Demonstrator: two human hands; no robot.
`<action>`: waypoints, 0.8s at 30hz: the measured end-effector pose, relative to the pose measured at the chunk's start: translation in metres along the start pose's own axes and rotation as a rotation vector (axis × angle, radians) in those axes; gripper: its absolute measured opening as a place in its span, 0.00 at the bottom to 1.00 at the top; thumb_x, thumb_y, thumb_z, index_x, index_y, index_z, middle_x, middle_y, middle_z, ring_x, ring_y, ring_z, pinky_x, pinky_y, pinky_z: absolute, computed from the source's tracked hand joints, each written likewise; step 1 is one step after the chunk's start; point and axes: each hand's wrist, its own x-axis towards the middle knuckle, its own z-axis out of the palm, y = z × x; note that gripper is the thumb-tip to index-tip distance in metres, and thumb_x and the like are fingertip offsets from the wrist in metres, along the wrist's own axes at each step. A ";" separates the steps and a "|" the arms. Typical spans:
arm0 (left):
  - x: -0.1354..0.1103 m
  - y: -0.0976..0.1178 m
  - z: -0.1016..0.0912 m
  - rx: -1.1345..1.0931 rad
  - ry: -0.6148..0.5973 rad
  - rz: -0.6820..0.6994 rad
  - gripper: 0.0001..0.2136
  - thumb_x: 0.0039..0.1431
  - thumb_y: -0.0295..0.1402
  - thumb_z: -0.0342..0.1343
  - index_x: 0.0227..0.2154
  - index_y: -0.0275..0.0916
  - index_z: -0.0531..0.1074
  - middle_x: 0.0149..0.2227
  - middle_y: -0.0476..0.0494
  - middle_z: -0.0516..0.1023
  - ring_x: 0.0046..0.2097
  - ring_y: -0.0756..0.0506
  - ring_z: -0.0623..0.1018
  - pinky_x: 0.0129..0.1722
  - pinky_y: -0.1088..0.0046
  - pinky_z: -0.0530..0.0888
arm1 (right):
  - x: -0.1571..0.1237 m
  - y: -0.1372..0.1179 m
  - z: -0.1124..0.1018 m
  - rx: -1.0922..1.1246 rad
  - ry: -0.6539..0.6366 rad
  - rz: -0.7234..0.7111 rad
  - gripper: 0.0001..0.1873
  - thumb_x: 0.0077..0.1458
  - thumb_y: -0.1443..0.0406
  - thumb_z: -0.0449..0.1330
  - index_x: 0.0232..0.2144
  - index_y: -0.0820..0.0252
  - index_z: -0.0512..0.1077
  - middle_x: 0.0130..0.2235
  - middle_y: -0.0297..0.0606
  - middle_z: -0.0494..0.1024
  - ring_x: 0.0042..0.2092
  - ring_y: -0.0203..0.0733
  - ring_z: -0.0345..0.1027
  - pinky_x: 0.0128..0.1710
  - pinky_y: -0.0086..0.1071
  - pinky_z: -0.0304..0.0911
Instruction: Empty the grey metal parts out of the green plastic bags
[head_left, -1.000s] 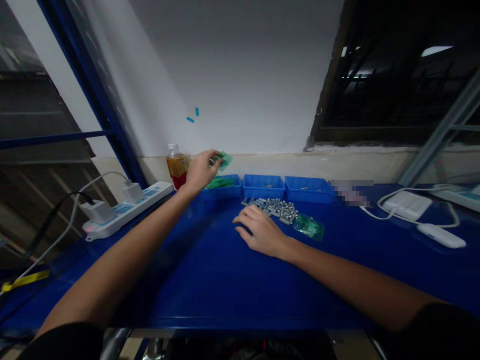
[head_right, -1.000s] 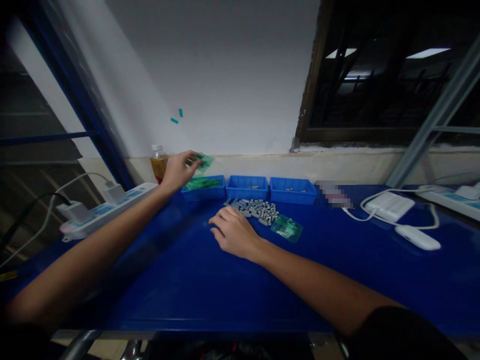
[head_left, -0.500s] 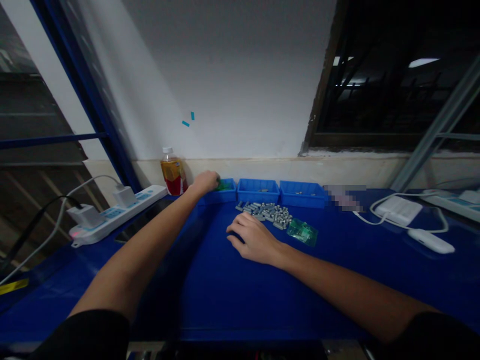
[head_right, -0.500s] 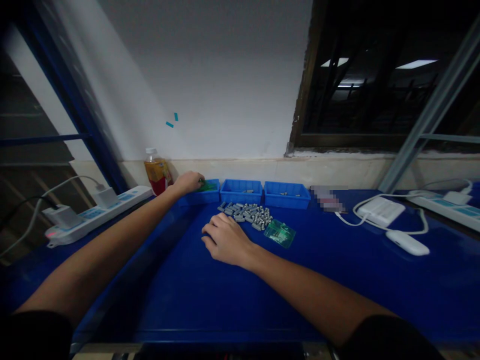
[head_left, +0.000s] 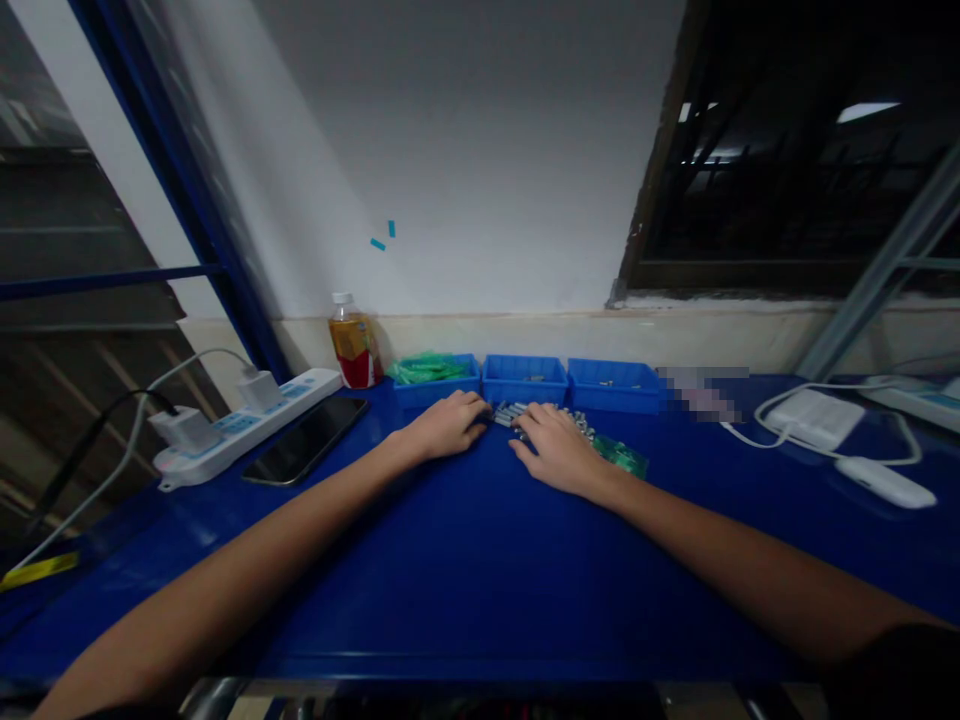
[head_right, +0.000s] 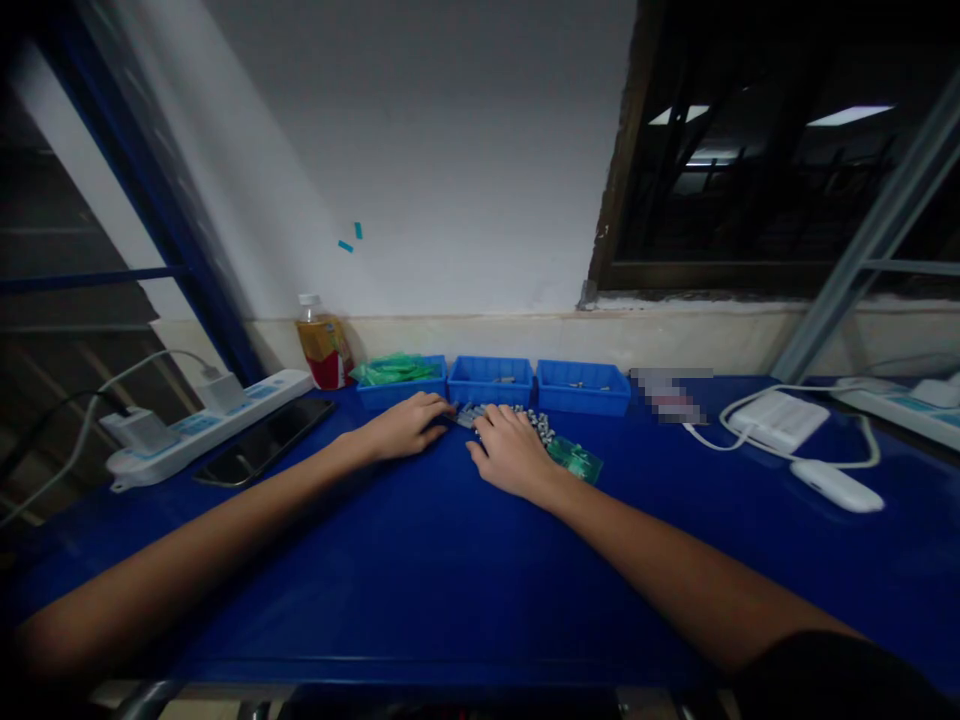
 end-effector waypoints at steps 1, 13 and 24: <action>-0.001 -0.001 0.003 -0.029 -0.008 -0.026 0.11 0.59 0.31 0.49 0.44 0.38 0.68 0.43 0.40 0.71 0.46 0.44 0.71 0.47 0.67 0.68 | -0.001 0.000 0.002 0.001 0.006 0.002 0.14 0.59 0.59 0.51 0.42 0.61 0.70 0.42 0.44 0.71 0.45 0.48 0.61 0.43 0.40 0.56; -0.022 0.046 0.003 -0.506 0.199 -0.139 0.03 0.62 0.32 0.45 0.35 0.39 0.59 0.32 0.47 0.70 0.33 0.49 0.72 0.34 0.73 0.68 | -0.002 -0.014 -0.005 0.089 0.153 -0.150 0.10 0.59 0.63 0.52 0.39 0.62 0.68 0.39 0.44 0.72 0.43 0.46 0.61 0.42 0.38 0.55; -0.020 0.048 0.002 -0.364 0.255 -0.156 0.06 0.58 0.32 0.50 0.39 0.38 0.65 0.37 0.43 0.73 0.40 0.46 0.73 0.41 0.68 0.69 | 0.002 -0.010 0.002 0.160 0.178 -0.072 0.15 0.63 0.63 0.46 0.34 0.61 0.70 0.34 0.42 0.74 0.40 0.44 0.62 0.40 0.36 0.53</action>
